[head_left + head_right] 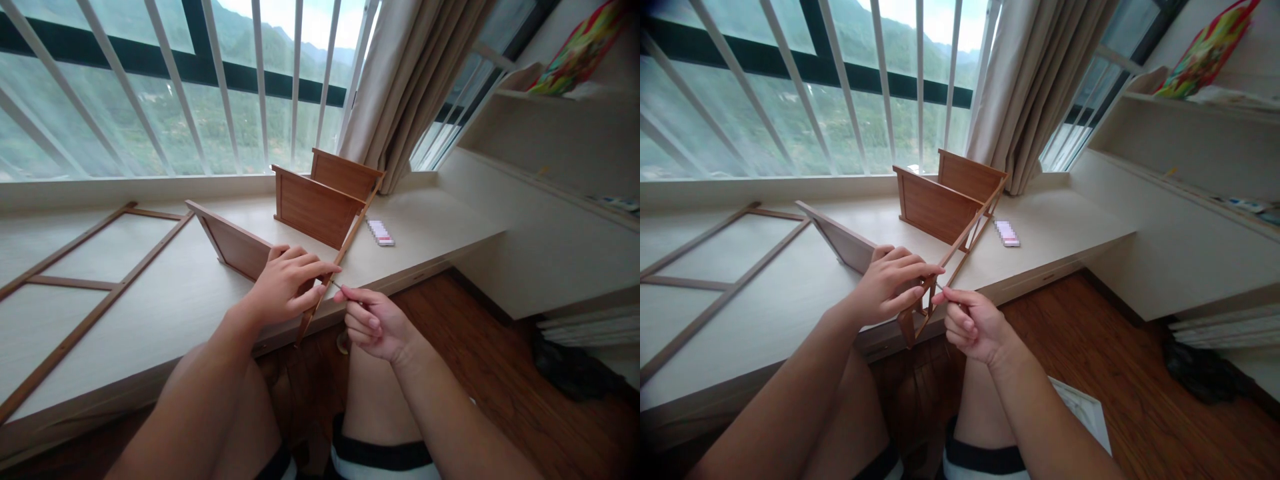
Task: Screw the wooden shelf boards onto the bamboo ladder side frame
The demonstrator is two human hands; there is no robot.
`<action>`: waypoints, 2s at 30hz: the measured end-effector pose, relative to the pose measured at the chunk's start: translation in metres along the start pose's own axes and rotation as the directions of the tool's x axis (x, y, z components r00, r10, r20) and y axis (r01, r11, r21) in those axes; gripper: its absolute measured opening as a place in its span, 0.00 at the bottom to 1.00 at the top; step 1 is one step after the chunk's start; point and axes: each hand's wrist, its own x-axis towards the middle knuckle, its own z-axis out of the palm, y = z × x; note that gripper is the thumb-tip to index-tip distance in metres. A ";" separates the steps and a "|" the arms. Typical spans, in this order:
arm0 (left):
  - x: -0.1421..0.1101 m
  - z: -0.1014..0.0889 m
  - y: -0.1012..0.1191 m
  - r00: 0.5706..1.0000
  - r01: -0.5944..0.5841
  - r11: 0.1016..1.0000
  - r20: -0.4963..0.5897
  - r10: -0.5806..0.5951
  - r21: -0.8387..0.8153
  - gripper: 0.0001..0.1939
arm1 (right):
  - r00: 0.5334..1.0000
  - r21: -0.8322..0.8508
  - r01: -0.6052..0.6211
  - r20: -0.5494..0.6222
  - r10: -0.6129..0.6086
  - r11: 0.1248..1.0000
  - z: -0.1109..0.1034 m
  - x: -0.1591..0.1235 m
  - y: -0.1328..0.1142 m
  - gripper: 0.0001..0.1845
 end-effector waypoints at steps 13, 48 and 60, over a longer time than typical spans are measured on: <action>0.000 0.000 -0.001 1.000 -0.007 1.000 0.001 0.007 0.003 0.20 | 0.616 -0.943 0.221 -0.062 -0.785 0.248 0.003 -0.007 0.011 0.13; 0.000 0.002 -0.002 1.000 -0.006 1.000 -0.010 0.006 0.004 0.19 | 0.715 -0.854 0.285 -0.114 -0.690 0.436 0.006 0.001 0.012 0.12; 0.000 0.003 -0.003 1.000 -0.006 1.000 -0.007 0.006 0.008 0.20 | 0.967 -0.097 0.197 -0.145 -0.209 0.976 0.013 0.004 0.010 0.19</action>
